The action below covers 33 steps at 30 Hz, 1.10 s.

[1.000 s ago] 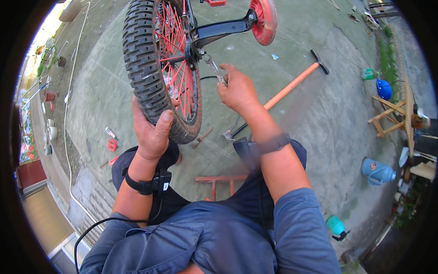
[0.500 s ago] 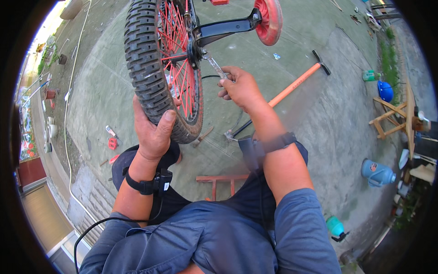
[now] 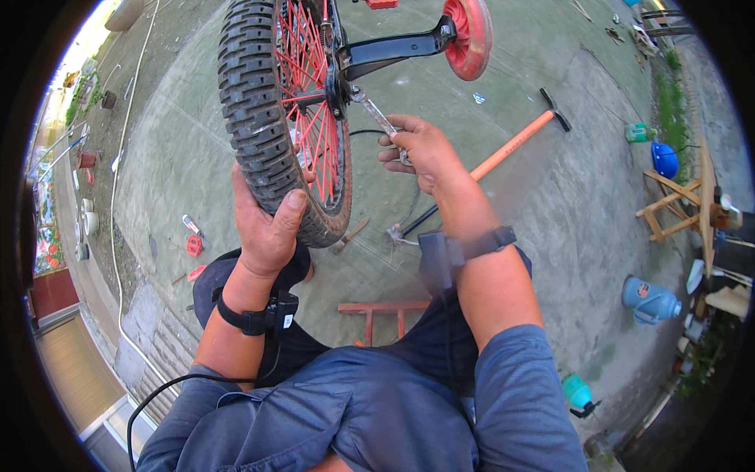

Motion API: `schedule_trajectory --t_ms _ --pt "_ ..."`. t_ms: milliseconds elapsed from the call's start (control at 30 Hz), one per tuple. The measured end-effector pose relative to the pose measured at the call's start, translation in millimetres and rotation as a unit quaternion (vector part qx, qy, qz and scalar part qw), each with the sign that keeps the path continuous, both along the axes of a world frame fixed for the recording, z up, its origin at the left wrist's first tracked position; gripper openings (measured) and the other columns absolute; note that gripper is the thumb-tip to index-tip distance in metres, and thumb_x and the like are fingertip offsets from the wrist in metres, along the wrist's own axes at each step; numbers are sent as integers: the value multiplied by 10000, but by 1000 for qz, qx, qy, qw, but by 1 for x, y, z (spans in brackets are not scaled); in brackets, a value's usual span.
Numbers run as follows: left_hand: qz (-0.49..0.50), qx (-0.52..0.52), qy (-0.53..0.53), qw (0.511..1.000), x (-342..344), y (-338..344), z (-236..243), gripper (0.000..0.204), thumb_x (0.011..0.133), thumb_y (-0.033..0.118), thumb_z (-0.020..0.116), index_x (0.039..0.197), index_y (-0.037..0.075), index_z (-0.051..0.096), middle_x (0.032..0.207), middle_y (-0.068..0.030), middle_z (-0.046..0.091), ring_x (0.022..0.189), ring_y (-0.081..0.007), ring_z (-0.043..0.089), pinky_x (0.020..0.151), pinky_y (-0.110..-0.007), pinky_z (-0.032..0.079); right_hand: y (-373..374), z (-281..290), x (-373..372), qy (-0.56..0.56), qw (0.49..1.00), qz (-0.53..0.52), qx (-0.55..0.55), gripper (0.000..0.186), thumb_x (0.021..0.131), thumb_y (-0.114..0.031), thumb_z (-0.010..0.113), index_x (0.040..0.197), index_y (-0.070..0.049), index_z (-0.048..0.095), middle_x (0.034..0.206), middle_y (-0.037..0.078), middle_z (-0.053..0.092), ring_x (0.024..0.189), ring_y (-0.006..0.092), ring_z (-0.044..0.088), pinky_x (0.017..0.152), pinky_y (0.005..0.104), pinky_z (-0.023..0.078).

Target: The person uses a wrench to loosen a nut on a bicycle axle to remove a training wheel and then reinstalls it on the axle by hand and with the wrench.

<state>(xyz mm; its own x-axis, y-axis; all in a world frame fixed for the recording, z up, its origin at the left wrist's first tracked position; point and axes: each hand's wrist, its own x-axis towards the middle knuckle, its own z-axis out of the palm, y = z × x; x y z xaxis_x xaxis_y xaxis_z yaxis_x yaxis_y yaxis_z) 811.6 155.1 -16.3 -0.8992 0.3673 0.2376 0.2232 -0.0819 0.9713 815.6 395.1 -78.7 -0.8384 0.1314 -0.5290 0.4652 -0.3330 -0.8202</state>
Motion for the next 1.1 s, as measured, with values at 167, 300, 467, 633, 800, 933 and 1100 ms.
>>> schedule_trajectory --t_ms 167,300,467,633,800,933,1100 --pt "0 -4 -1 1000 0 0 1 793 844 284 741 1396 -33 267 1130 -110 581 970 -158 586 875 -310 479 2 4 -1 -12 998 -31 -55 440 895 -64 425 1328 -8 487 1015 111 632 835 223 673 774 389 584" --pt "0 -5 3 1000 0 0 1 800 844 290 741 1397 -35 263 1133 -111 580 970 -157 587 874 -310 479 2 5 -2 -13 996 -43 -72 475 863 -53 399 1327 7 480 1017 130 630 844 245 672 769 397 581" --pt "-4 -9 18 1000 0 -1 1 669 867 240 694 1353 -14 311 1120 -111 582 966 -172 611 869 -321 490 4 4 -1 -8 994 -57 -97 491 853 -54 395 1332 13 481 1028 154 626 857 264 669 790 414 578" --pt "-3 -14 27 1000 1 0 1 594 878 206 666 1327 -2 337 1109 -111 582 962 -177 622 866 -324 494 5 4 1 -6 992 -65 -110 508 843 -49 393 1338 21 480 1055 167 620 871 279 666 811 428 574" --pt "2 -29 37 999 1 2 1 590 877 209 668 1320 -2 341 1109 -114 582 957 -179 624 861 -324 496 8 4 2 1 989 -70 -129 524 825 -36 395 1339 23 478 1063 173 616 892 284 661 830 446 566" --pt "-3 -9 -6 1000 1 0 3 806 826 291 751 1386 -48 280 1124 -118 588 959 -184 603 873 -314 481 5 6 -2 10 990 -59 -129 536 821 -28 391 1350 24 462 1069 173 608 898 281 659 844 455 560" --pt "9 -46 53 998 -4 -5 1 854 782 236 773 1407 -56 270 1149 -140 600 992 -197 616 897 -330 479 10 3 9 25 989 -52 -140 554 831 -22 390 1383 18 413 1076 153 591 913 273 645 858 460 551"
